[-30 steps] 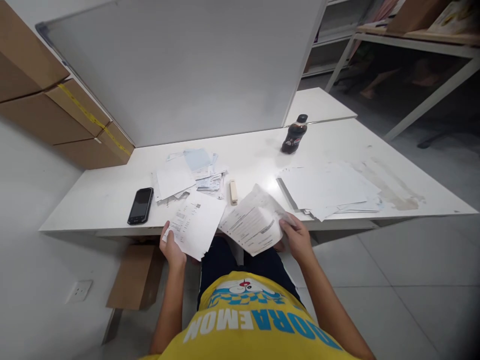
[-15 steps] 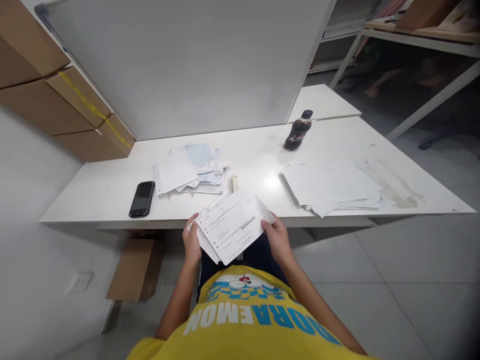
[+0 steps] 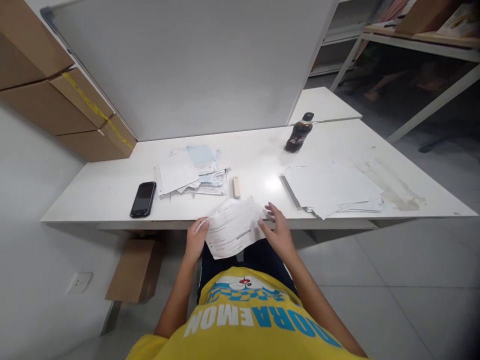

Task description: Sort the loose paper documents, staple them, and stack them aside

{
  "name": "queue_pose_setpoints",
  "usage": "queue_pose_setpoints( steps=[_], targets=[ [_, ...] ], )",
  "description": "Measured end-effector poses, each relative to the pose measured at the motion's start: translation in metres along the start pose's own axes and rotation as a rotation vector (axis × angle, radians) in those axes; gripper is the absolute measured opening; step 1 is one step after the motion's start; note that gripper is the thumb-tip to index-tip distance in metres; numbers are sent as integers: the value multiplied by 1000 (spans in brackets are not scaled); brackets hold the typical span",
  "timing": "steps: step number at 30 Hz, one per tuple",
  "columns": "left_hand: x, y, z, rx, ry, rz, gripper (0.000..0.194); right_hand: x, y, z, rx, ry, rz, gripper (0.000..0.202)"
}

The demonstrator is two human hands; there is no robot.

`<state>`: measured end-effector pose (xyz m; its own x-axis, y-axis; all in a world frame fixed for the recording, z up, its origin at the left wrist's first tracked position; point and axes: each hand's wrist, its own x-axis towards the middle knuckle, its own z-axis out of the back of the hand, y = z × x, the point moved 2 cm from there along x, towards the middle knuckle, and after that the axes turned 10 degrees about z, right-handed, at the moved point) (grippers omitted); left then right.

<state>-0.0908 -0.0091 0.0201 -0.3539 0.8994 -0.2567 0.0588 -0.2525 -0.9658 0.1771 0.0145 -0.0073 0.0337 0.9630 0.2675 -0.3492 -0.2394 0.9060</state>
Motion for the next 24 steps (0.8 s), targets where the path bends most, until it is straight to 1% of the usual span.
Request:
queue_pose_setpoints(
  steps=[2,4,6,7,9,10,12,14,16,18,21,24],
  targets=[
    [-5,-20,-3,86,43,-87,26,7,0,7,31,34,22,73],
    [-10,-42,-9,162,120,-197,21,16,4,11,134,83,5,76],
    [-16,-64,-16,224,169,-353,18,27,14,17,268,70,-16,75],
    [-17,-74,-19,239,164,-448,18,33,21,20,328,30,-6,73],
    [-17,-89,-26,234,110,-628,18,45,34,27,407,-82,61,66],
    [-15,-92,-29,225,80,-691,19,51,39,31,421,-129,105,63],
    [-5,-92,-37,211,39,-739,20,58,43,35,403,-168,161,53],
    [9,-82,-44,186,7,-700,20,60,36,34,360,-141,147,40],
    [25,-67,-49,134,-11,-613,20,57,23,30,330,-99,87,31],
    [40,-48,-51,58,-8,-494,22,52,11,27,313,-85,48,28],
    [56,-25,-51,7,15,-319,28,46,2,25,289,-112,44,27],
    [62,-15,-52,28,55,-247,30,47,1,24,295,-88,-2,31]
  ],
)
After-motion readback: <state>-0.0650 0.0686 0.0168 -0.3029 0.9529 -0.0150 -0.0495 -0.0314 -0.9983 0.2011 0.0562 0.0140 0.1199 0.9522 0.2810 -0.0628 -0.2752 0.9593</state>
